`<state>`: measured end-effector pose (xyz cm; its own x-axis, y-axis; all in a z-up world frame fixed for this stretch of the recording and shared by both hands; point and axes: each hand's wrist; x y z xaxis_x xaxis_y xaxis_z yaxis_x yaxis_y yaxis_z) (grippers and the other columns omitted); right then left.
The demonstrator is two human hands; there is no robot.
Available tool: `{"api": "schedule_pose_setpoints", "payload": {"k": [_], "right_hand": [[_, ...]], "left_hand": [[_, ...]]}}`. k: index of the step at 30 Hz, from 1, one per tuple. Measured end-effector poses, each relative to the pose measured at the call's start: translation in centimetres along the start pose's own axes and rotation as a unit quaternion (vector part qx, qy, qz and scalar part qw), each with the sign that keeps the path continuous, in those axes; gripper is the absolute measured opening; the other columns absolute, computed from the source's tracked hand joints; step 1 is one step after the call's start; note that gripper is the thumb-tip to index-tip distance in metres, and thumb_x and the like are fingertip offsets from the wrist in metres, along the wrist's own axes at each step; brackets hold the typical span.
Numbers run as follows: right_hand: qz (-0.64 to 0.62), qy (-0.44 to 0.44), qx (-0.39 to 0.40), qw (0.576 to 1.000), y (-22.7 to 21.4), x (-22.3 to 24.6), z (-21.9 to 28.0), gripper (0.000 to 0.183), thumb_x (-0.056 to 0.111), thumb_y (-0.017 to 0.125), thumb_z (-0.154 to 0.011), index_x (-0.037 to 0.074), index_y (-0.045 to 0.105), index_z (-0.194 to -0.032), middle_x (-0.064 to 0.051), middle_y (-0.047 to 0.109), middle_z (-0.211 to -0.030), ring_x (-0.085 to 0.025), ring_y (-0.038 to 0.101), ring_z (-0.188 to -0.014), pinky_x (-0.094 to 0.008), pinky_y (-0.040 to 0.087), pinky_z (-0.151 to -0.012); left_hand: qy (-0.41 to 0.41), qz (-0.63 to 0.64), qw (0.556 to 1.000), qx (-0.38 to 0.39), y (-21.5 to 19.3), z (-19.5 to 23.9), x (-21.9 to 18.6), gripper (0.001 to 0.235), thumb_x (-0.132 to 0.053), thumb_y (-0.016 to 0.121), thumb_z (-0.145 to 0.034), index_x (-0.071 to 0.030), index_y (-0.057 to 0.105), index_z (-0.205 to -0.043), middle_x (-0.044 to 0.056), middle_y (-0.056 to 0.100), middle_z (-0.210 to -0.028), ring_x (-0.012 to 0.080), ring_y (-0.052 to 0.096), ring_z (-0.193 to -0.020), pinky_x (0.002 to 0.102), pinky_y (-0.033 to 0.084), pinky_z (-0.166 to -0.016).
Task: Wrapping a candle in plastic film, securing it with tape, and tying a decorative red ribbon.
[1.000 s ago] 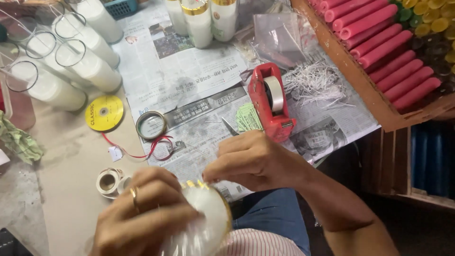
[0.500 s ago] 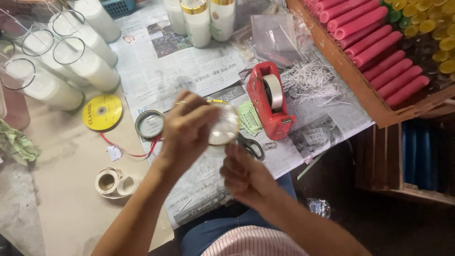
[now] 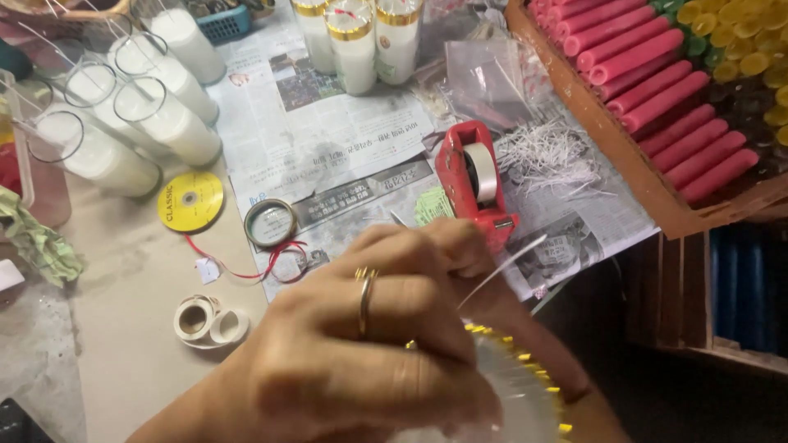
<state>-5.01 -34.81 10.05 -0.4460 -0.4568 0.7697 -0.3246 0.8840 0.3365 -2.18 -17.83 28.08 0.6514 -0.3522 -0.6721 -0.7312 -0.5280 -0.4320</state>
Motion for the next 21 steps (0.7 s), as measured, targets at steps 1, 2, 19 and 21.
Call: {"api": "schedule_pose_setpoints", "payload": {"k": [1,2,19,21], "right_hand": [[0.07,-0.019,0.008,0.997,0.0,1.1,-0.5,0.04,0.015,0.07,-0.091,0.003,0.044,-0.062,0.0,0.035,-0.063,-0.014,0.032,-0.055,-0.035,0.026,-0.052],[0.068,-0.016,0.006,0.998,0.0,2.3,-0.7,0.04,0.015,0.07,-0.091,0.003,0.044,-0.062,0.0,0.035,-0.063,-0.014,0.032,-0.055,-0.035,0.026,-0.052],[0.534,-0.044,0.116,0.836,-4.4,-7.7,-0.9,0.017,-0.006,0.064,-0.094,0.007,0.074,-0.099,-0.011,0.068,-0.075,-0.032,0.068,-0.068,-0.041,0.056,-0.064],[0.508,0.002,0.092,0.856,-4.8,-7.4,0.1,0.012,-0.003,0.066,-0.096,0.007,0.073,-0.098,-0.011,0.069,-0.078,-0.03,0.069,-0.072,-0.04,0.057,-0.066]], "left_hand": [[-0.001,-0.032,0.999,0.038,-0.1,0.3,-0.2,0.049,-0.028,0.028,-0.109,-0.006,0.066,-0.087,0.003,0.056,-0.084,0.0227,0.056,-0.081,0.038,0.047,-0.09],[-0.004,-0.029,0.999,0.037,-0.1,1.9,0.7,0.049,-0.028,0.028,-0.109,-0.006,0.066,-0.087,0.003,0.056,-0.084,0.0227,0.056,-0.081,0.038,0.047,-0.09],[-0.043,-0.347,0.922,-0.167,4.9,17.1,18.5,0.011,-0.007,0.066,-0.097,-0.012,0.067,-0.087,0.005,0.061,-0.082,0.0284,0.058,-0.078,0.042,0.047,-0.08],[-0.046,-0.343,0.921,-0.182,5.8,17.4,19.0,0.01,-0.008,0.065,-0.097,-0.013,0.068,-0.089,0.004,0.062,-0.083,0.0278,0.059,-0.079,0.042,0.047,-0.081]]}}
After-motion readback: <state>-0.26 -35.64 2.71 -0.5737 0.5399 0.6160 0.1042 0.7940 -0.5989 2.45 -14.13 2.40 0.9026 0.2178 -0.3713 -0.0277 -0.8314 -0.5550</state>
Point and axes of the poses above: each hand's wrist, its own z-axis away from the middle knuckle, its own y-axis out of the palm, x = y × z
